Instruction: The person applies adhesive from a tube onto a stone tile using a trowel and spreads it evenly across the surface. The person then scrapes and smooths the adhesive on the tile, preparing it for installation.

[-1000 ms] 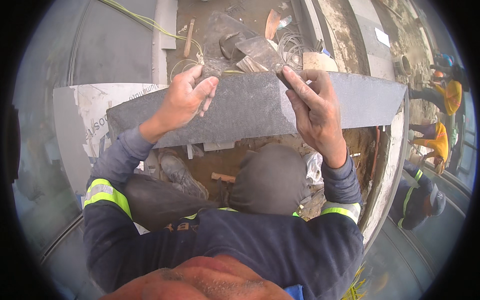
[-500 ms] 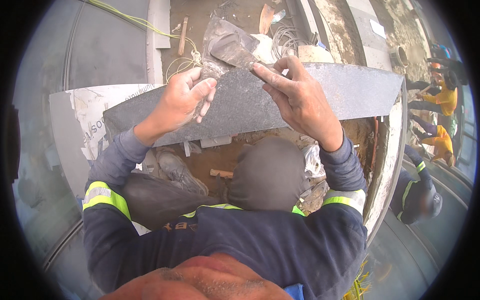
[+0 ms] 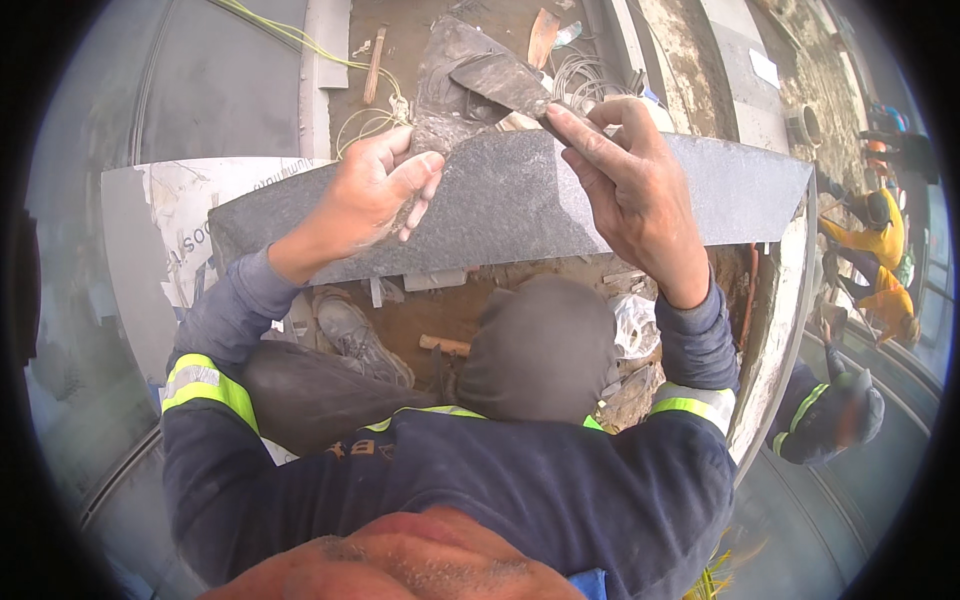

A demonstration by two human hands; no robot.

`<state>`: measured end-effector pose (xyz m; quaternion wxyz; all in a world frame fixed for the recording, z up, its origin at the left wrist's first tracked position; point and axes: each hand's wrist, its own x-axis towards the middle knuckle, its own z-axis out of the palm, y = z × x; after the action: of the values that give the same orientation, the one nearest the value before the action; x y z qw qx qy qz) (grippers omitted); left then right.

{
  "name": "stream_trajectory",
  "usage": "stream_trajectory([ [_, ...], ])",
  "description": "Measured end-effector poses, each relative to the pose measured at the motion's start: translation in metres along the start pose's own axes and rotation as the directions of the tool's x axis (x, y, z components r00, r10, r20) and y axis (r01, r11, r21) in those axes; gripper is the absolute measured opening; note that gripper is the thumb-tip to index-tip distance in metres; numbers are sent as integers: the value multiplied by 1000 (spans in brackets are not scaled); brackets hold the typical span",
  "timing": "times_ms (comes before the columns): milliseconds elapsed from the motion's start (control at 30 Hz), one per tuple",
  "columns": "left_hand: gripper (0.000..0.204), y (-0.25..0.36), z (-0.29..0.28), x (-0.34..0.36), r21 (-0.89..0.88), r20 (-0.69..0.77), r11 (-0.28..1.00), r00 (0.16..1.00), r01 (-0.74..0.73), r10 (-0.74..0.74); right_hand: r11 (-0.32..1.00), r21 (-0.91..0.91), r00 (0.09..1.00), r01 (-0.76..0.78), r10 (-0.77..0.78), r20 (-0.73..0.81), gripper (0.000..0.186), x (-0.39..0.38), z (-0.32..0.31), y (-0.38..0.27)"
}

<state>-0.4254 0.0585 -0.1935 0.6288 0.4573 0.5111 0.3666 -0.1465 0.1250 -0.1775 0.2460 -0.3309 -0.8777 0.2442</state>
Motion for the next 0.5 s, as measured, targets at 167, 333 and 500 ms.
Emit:
stream_trajectory([
  [167, 22, -5, 1, 2, 72, 25, 995, 997, 67, -69, 999, -45, 1000, 0, 1, 28, 47, 1, -4, 0],
  [333, 23, -8, 0, 4, 20, 54, 996, 994, 92, -93, 998, 16, 997, -61, 61, -42, 47, -8, -6, 1],
  [500, 24, -9, -1, 5, 3, 67, 995, 993, 101, -101, 1000, -16, 999, 24, -24, -26, 48, -11, 2, 5],
])
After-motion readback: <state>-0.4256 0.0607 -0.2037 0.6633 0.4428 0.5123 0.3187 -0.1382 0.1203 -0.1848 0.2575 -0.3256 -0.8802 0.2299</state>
